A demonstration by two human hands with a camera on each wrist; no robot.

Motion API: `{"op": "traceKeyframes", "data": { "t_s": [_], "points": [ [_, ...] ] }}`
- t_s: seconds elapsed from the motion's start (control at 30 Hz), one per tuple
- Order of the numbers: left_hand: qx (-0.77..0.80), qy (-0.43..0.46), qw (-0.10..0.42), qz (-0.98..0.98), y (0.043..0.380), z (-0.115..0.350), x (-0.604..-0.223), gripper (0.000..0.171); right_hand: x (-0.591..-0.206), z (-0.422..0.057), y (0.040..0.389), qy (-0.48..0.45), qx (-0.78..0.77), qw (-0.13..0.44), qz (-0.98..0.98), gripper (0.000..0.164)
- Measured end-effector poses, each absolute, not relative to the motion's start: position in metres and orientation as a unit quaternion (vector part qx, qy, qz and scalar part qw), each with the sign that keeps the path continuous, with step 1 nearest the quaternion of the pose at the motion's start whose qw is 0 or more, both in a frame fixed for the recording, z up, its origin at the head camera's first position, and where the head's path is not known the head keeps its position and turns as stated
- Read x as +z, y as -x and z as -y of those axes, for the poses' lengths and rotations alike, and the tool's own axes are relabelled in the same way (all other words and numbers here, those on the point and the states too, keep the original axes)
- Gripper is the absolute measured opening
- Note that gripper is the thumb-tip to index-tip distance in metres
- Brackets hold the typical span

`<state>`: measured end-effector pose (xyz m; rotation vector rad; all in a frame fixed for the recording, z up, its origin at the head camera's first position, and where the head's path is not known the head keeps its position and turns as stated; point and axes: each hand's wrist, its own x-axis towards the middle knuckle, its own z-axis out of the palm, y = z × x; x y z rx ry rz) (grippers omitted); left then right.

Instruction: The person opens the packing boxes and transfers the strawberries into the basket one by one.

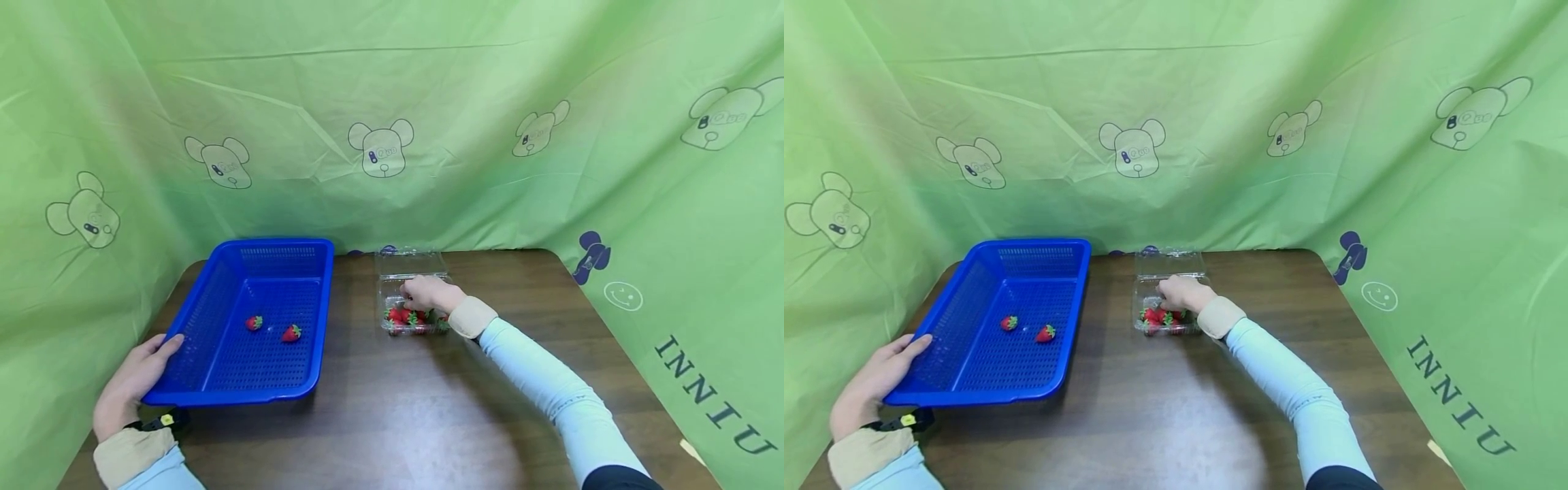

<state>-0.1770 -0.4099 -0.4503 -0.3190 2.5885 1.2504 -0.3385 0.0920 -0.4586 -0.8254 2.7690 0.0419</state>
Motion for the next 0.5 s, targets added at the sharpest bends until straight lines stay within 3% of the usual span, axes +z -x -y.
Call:
{"op": "traceKeyframes", "data": {
  "t_s": [0.5],
  "points": [
    [0.418,0.102,0.121,-0.895,0.18,0.412,-0.451,0.079,-0.45,-0.098,0.343,0.285,-0.011,0.093,-0.954,0.009]
  ]
}}
